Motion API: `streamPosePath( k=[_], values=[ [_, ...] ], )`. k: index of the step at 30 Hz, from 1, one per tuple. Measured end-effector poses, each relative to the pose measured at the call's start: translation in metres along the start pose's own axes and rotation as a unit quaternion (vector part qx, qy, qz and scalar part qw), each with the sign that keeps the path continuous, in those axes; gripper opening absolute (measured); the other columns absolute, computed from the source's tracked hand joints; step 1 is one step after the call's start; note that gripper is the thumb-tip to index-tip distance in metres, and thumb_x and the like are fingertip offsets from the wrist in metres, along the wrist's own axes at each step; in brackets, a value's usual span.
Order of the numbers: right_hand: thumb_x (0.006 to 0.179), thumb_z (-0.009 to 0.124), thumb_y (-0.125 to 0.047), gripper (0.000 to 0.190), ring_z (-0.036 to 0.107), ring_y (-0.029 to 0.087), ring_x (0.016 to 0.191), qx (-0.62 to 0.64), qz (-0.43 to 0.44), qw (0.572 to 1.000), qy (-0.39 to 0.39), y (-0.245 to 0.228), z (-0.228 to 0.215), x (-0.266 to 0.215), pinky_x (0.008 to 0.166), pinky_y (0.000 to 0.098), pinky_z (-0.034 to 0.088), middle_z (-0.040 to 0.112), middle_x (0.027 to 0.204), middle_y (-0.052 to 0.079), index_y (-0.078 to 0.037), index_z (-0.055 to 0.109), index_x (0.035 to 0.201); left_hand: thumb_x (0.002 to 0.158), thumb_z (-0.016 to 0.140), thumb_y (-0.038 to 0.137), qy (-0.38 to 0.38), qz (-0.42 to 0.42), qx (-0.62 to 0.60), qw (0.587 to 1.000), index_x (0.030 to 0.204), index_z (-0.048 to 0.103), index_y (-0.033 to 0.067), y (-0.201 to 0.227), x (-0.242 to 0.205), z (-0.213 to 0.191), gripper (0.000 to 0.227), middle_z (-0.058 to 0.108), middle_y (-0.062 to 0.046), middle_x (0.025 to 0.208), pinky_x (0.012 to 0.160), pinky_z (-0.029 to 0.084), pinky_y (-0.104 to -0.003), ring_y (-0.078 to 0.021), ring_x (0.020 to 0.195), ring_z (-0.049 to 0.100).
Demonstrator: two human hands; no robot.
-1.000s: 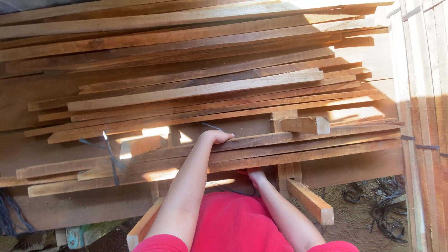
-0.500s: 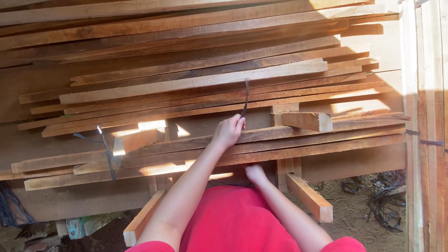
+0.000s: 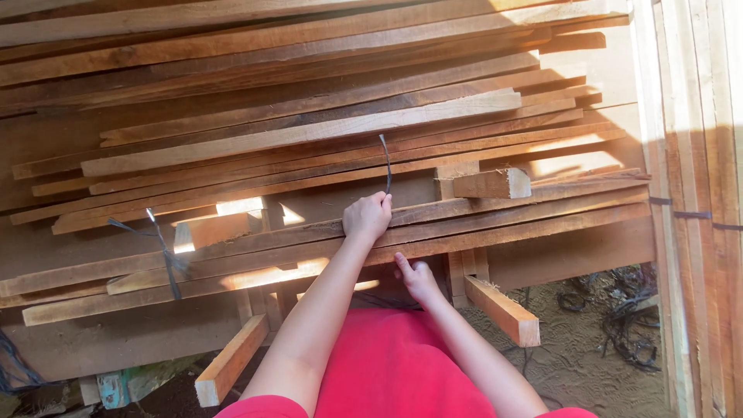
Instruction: Tying together a stack of thin wooden planks using plastic strips.
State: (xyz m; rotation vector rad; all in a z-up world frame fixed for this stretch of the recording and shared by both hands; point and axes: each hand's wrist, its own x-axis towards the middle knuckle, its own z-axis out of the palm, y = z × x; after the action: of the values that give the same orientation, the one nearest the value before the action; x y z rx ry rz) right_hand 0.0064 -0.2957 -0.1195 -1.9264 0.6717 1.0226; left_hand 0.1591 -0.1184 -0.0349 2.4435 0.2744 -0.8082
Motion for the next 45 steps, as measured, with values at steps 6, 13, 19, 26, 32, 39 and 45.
streamPosePath(
  k=[6, 13, 19, 26, 32, 39, 45],
  values=[
    [0.088, 0.053, -0.084, 0.086, 0.071, 0.041, 0.1, -0.005, 0.011, 1.0, 0.003, -0.007, 0.003, -0.01, 0.086, 0.0483, 0.053, 0.074, 0.077, 0.021, -0.004, 0.072, 0.065, 0.099, 0.055, 0.038, 0.211, 0.193, 0.004, 0.958, 0.064, 0.062, 0.0168, -0.012, -0.03, 0.013, 0.041, 0.067, -0.012, 0.06, 0.064, 0.054, -0.042, -0.0311, 0.069, 0.074],
    [0.097, 0.048, -0.072, 0.082, 0.07, 0.045, 0.097, 0.002, -0.014, 1.0, -0.006, -0.035, -0.007, -0.035, 0.088, 0.0498, 0.051, 0.073, 0.075, 0.024, 0.001, 0.075, 0.069, 0.096, 0.055, 0.038, 0.271, 0.148, 0.045, 0.95, 0.063, 0.061, 0.0242, -0.009, -0.018, 0.036, 0.036, 0.067, -0.002, 0.057, 0.067, 0.05, -0.039, -0.0237, 0.067, 0.073],
    [0.103, 0.04, -0.062, 0.072, 0.069, 0.043, 0.104, 0.023, -0.052, 0.998, -0.005, -0.051, -0.006, -0.049, 0.094, 0.0505, 0.051, 0.076, 0.087, 0.024, -0.008, 0.084, 0.083, 0.095, 0.056, 0.033, 0.335, 0.198, 0.045, 0.92, 0.061, 0.057, 0.0259, -0.006, -0.02, 0.036, 0.035, 0.068, 0.002, 0.061, 0.069, 0.049, -0.035, -0.0177, 0.071, 0.073],
    [0.099, 0.042, -0.072, 0.087, 0.068, 0.045, 0.104, -0.017, -0.047, 0.999, 0.001, -0.056, -0.011, -0.056, 0.091, 0.0562, 0.049, 0.073, 0.081, 0.027, 0.006, 0.076, 0.08, 0.099, 0.063, 0.029, 0.296, 0.324, -0.021, 0.898, 0.1, 0.074, 0.0248, -0.023, -0.032, 0.033, 0.012, 0.079, 0.007, 0.104, 0.084, 0.05, -0.03, -0.0106, 0.102, 0.073],
    [0.098, 0.043, -0.072, 0.079, 0.069, 0.041, 0.108, -0.019, -0.039, 0.999, -0.004, -0.042, -0.009, -0.04, 0.093, 0.0503, 0.052, 0.076, 0.088, 0.023, -0.004, 0.079, 0.08, 0.108, 0.042, 0.032, 0.136, 0.188, -0.134, 0.963, 0.093, 0.067, 0.0176, -0.004, -0.028, 0.011, 0.032, 0.077, -0.008, 0.089, 0.083, 0.051, -0.045, -0.0312, 0.095, 0.073],
    [0.098, 0.045, -0.073, 0.081, 0.067, 0.045, 0.109, -0.04, -0.041, 0.998, 0.014, -0.03, -0.007, -0.029, 0.09, 0.0542, 0.051, 0.075, 0.092, 0.026, 0.0, 0.077, 0.08, 0.104, 0.029, 0.051, -0.015, 0.007, -0.131, 0.991, 0.098, 0.056, 0.0133, 0.003, 0.004, 0.011, 0.047, 0.073, -0.018, 0.105, 0.1, 0.043, -0.052, -0.0403, 0.117, 0.064],
    [0.095, 0.06, -0.06, 0.065, 0.071, 0.043, 0.099, -0.038, -0.069, 0.997, 0.016, -0.042, -0.023, -0.043, 0.082, 0.0534, 0.05, 0.075, 0.084, 0.023, 0.002, 0.077, 0.086, 0.105, 0.034, 0.049, 0.008, 0.03, -0.153, 0.988, 0.085, 0.064, 0.0083, 0.006, -0.009, 0.004, 0.055, 0.071, -0.024, 0.092, 0.092, 0.047, -0.058, -0.0465, 0.108, 0.064]
  ],
)
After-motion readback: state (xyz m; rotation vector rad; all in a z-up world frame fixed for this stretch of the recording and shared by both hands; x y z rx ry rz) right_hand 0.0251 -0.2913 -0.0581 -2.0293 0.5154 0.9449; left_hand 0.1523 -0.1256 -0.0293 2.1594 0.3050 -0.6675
